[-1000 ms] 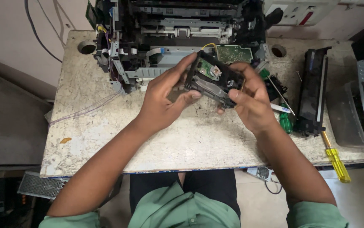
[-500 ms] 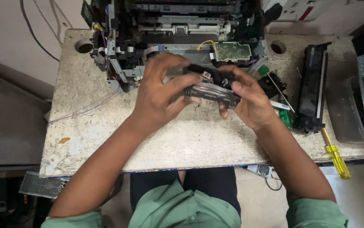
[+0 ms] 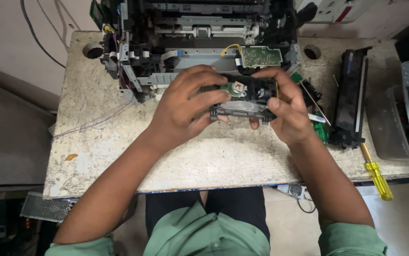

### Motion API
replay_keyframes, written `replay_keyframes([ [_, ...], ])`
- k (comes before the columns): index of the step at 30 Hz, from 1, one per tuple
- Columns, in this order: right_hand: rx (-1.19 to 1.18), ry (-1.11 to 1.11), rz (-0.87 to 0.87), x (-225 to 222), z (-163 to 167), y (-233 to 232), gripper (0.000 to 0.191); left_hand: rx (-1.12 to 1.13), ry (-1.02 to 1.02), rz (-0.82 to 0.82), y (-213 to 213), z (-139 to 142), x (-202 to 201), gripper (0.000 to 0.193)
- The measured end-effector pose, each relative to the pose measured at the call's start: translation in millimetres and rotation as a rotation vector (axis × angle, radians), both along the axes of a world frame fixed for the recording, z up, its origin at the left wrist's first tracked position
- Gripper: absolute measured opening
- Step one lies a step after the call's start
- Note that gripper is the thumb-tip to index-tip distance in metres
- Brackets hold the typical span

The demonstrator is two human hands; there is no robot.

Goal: The person cleans a small transparent plastic part with a cotton swab, then inserts it into a black plastic housing with a circuit board. They use a green screwdriver to tighten screws on the housing, completing the assembly of the component.

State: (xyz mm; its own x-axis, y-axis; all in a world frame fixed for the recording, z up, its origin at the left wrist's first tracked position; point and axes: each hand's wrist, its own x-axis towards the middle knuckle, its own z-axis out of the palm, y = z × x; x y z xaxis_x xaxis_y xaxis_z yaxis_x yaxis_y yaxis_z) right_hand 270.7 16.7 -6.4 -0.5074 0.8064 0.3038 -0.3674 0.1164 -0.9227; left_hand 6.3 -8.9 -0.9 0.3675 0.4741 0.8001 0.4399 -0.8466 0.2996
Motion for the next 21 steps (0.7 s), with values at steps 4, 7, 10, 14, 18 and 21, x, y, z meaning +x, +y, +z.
replay_keyframes([
  [4,0.045,-0.002,-0.034,0.2,-0.3,-1.8,0.056,0.001,-0.018,-0.014,0.9,-0.9,4.1,0.046],
  [7,0.093,-0.010,-0.080,0.6,-1.3,-3.2,0.057,0.017,-0.013,-0.023,2.2,-2.1,6.6,0.050],
  [10,0.132,-0.010,-0.134,1.1,-4.8,-4.5,0.057,0.018,-0.020,-0.037,-0.1,-3.9,7.2,0.059],
  [14,0.292,-0.076,-0.222,4.4,-11.7,-8.1,0.050,0.029,-0.058,-0.066,-1.8,-5.9,8.1,0.066],
  [18,0.364,-0.090,-0.255,6.3,-19.0,-12.0,0.047,0.060,-0.029,-0.098,-2.6,-5.6,4.5,0.067],
  [21,0.383,-0.109,-0.268,7.7,-21.2,-13.1,0.044,0.056,-0.046,-0.111,-4.0,-5.4,3.6,0.068],
])
